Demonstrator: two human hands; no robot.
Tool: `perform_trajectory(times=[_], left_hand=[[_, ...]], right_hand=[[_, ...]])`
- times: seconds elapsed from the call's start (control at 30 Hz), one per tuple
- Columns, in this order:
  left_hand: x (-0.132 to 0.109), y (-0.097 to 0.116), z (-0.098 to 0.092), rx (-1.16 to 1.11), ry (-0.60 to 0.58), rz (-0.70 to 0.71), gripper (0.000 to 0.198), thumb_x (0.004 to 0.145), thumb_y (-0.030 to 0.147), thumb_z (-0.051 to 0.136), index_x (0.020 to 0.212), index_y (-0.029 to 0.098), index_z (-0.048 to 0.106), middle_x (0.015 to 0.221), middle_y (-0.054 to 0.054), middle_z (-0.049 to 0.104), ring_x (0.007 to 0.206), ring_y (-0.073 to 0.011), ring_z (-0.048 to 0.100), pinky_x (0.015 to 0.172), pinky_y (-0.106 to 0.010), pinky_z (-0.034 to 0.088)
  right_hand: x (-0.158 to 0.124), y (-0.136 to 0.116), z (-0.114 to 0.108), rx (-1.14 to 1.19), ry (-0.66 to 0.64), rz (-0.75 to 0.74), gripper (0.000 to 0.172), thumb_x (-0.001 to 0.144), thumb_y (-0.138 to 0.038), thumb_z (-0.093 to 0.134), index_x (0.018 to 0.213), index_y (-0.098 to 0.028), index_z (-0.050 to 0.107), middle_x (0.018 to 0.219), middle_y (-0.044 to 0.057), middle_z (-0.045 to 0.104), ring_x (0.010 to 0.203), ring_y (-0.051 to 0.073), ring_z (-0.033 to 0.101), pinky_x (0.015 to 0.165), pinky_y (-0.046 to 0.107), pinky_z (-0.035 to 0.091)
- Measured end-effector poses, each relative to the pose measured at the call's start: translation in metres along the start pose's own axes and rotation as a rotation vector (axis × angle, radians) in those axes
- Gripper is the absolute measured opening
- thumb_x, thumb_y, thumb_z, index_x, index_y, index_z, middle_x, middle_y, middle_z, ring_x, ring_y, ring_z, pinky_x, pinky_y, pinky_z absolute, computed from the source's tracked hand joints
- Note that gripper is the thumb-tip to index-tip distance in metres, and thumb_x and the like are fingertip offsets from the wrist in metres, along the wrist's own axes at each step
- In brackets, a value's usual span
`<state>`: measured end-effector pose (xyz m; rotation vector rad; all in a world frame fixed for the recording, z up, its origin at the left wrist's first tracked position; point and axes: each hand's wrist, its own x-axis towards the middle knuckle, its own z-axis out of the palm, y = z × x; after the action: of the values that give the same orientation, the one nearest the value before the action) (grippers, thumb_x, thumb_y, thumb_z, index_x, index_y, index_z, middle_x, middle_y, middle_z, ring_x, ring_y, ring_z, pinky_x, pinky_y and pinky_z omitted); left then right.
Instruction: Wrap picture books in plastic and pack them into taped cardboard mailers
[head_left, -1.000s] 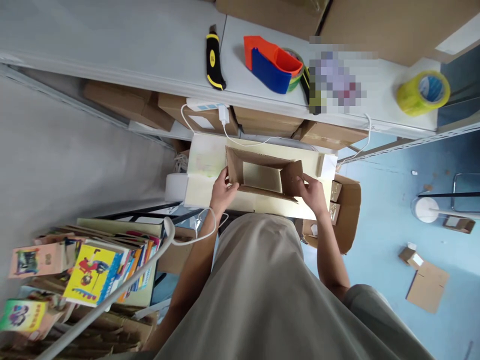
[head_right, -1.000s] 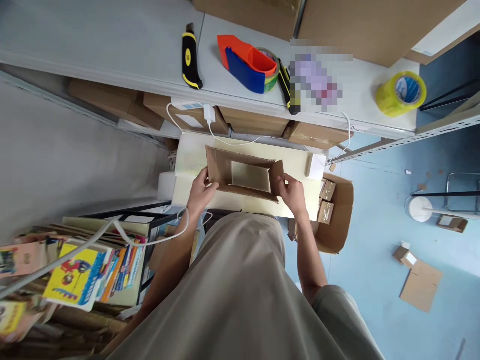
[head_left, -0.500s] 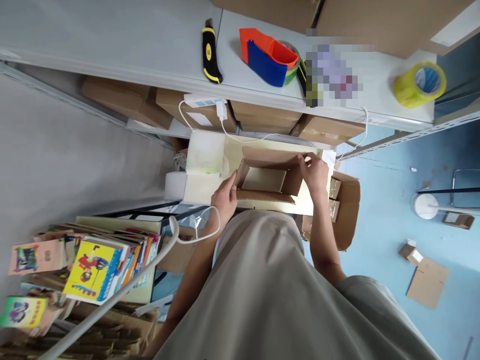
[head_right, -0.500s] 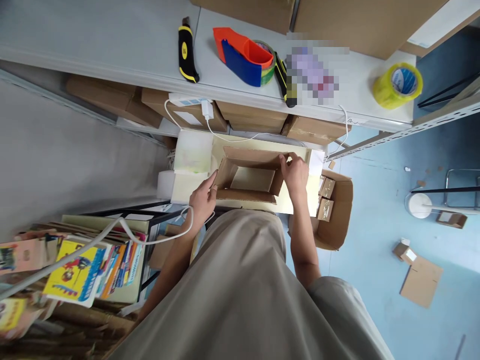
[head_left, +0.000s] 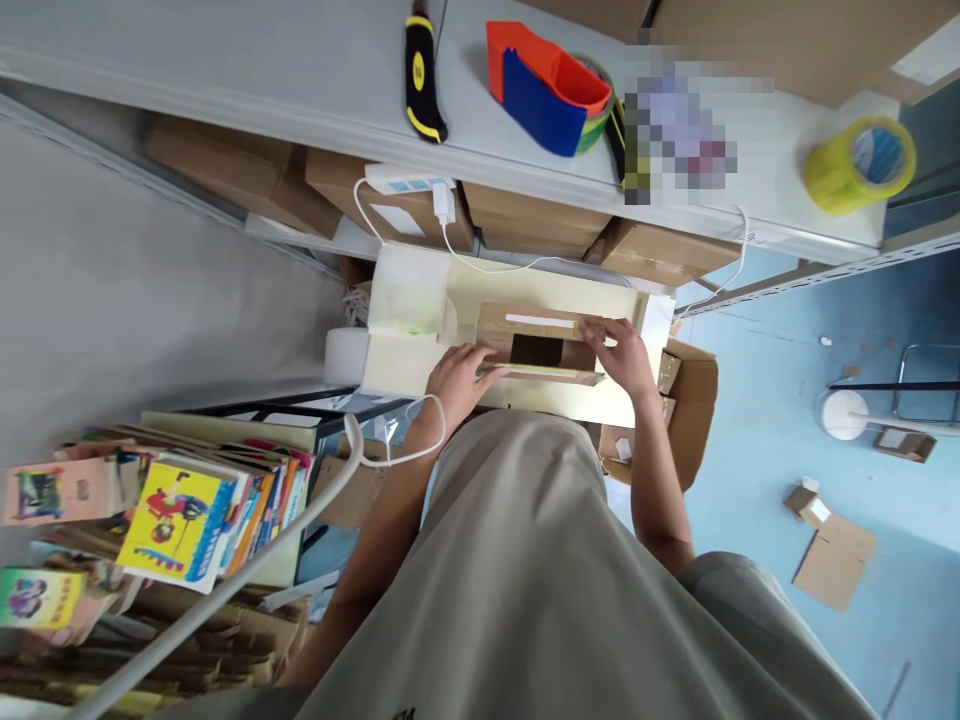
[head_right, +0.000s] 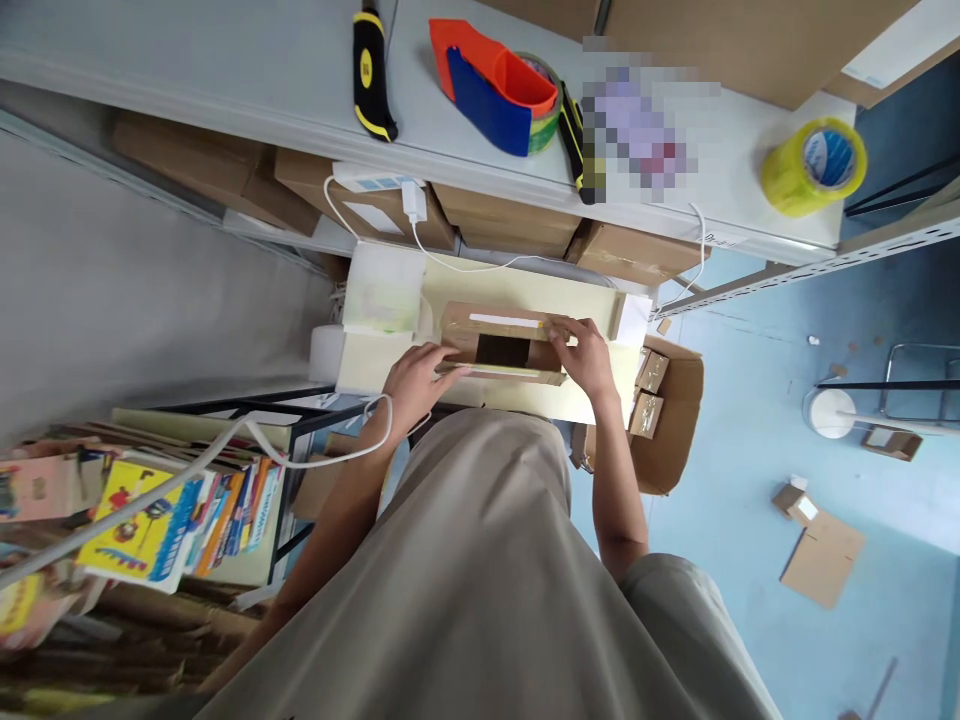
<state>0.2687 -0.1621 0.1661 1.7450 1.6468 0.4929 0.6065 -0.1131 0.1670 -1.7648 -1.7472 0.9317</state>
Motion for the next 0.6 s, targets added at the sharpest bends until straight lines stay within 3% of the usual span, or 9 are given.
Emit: perform_trajectory(times=[0.1,0.2,0.37,0.5,0.6], left_hand=[[0.007,0.002,0.004,0.103,0.089,-0.092,0.056,0.107,0.032,0.081,0.16,0.026,0.064,0.147,-0.016,0.072,0.124,-0.0342,0.078,0.104,-0.045,0.064],[0.014,-0.001,0.008,0.093,0.109,-0.077,0.063,0.108,0.027,0.079,0.167,0.03,0.059,0.154,-0.015,0.067,0.113,-0.03,0.081,0.095,-0.041,0.065],[0.025,-0.011,0.014,0.059,0.148,0.015,0.03,0.109,0.034,0.079,0.138,0.032,0.084,0.135,-0.009,0.076,0.092,-0.0225,0.078,0.089,-0.035,0.06],[0.038,-0.021,0.023,-0.088,0.295,0.007,0.014,0.107,0.038,0.08,0.11,0.028,0.09,0.105,-0.006,0.076,0.071,-0.0168,0.065,0.082,-0.034,0.055],[0.051,-0.035,0.035,-0.331,0.333,-0.073,0.015,0.1,0.04,0.086,0.104,0.026,0.086,0.1,-0.004,0.075,0.072,-0.0157,0.064,0.082,-0.033,0.055]], right_hand=[[-0.007,0.009,0.006,0.068,0.018,0.032,0.056,0.106,-0.073,0.068,0.128,-0.024,0.08,0.128,0.016,0.073,0.117,0.033,0.076,0.097,0.051,0.072],[-0.018,0.012,0.014,0.011,0.078,0.036,0.044,0.11,-0.064,0.066,0.127,-0.025,0.078,0.133,0.017,0.068,0.12,0.033,0.076,0.101,0.056,0.072],[-0.035,0.017,0.03,-0.139,0.175,0.009,0.036,0.111,-0.056,0.066,0.129,-0.027,0.076,0.153,0.021,0.06,0.143,0.04,0.067,0.115,0.064,0.066],[-0.042,0.025,0.041,0.081,0.185,0.02,0.041,0.113,-0.063,0.06,0.129,-0.029,0.075,0.149,0.018,0.067,0.141,0.034,0.07,0.107,0.053,0.071],[-0.04,0.033,0.05,0.256,0.242,0.106,0.058,0.106,-0.074,0.065,0.141,-0.028,0.071,0.155,0.019,0.067,0.146,0.035,0.069,0.107,0.051,0.07]])
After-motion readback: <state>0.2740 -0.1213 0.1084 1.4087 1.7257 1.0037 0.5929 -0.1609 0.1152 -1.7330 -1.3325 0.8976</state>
